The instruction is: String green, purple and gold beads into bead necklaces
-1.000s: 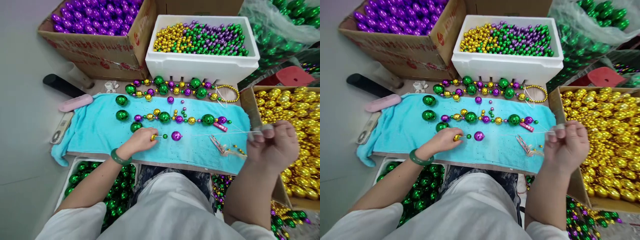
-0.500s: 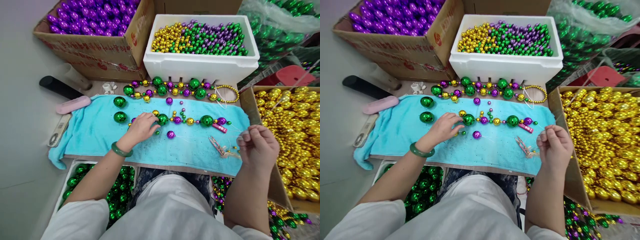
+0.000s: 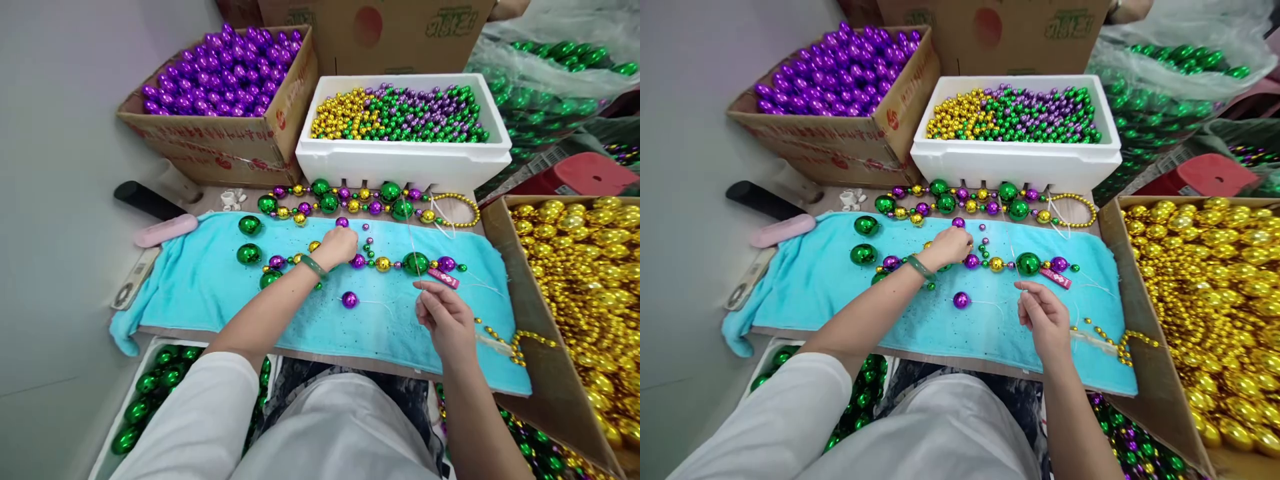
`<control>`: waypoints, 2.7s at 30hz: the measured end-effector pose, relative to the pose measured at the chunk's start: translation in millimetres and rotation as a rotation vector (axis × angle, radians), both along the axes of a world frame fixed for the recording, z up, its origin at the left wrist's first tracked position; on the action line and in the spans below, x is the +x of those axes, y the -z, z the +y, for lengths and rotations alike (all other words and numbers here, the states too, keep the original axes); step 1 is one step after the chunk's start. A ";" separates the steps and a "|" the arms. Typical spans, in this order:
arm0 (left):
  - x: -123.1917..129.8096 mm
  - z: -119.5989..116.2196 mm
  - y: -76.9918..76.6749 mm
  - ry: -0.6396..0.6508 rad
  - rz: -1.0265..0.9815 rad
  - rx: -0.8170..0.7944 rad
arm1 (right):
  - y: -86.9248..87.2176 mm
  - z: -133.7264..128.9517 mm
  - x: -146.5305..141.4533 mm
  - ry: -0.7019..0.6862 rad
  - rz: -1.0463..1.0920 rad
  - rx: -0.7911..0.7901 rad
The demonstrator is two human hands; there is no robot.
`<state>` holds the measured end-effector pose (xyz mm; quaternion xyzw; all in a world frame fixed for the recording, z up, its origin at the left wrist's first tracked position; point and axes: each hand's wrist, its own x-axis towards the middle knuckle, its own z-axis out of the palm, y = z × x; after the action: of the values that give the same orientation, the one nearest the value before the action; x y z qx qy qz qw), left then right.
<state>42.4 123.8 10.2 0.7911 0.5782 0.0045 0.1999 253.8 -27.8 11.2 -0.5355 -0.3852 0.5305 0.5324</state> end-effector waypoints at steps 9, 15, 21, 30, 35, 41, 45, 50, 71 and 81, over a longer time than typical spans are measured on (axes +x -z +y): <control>-23.3 -10.7 -5.9 -0.340 -0.853 -0.127 | -0.8 -0.2 -15.3 -0.028 -0.171 0.014; -41.7 -31.0 -26.2 -0.500 -1.675 -0.509 | 1.7 -2.9 -25.2 -0.071 -0.196 0.020; -44.2 -40.1 -32.5 -0.498 -1.736 -0.466 | -1.4 -1.9 -30.1 -0.084 -0.220 0.023; -47.8 -42.2 -29.4 -0.405 -1.640 -0.279 | -1.8 -3.0 -27.0 -0.082 -0.264 0.009; -48.5 -53.2 -30.7 -0.188 -1.376 -0.043 | 1.8 -0.7 -27.8 -0.105 -0.206 -0.001; -120.3 -51.8 -25.9 -0.484 -0.533 0.453 | 11.2 0.8 -26.7 -0.076 -0.098 0.003; -185.6 -54.5 -14.2 -0.600 -0.030 0.292 | 11.6 0.6 -23.4 -0.071 -0.098 -0.010; -222.2 -71.4 -0.1 -0.353 0.062 0.012 | 6.8 0.8 -23.8 -0.058 -0.097 -0.015; -82.7 -88.9 -30.6 -0.902 -1.870 -0.486 | 0.3 -14.3 -49.0 -0.223 -0.215 0.001; -80.5 -87.2 -32.1 -0.920 -1.902 -0.496 | 3.8 -14.8 -44.3 -0.244 -0.239 -0.012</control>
<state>-38.1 36.5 42.3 0.1088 0.4124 0.5734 0.6995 209.5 -42.6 7.4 -0.5474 -0.5048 0.5257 0.4113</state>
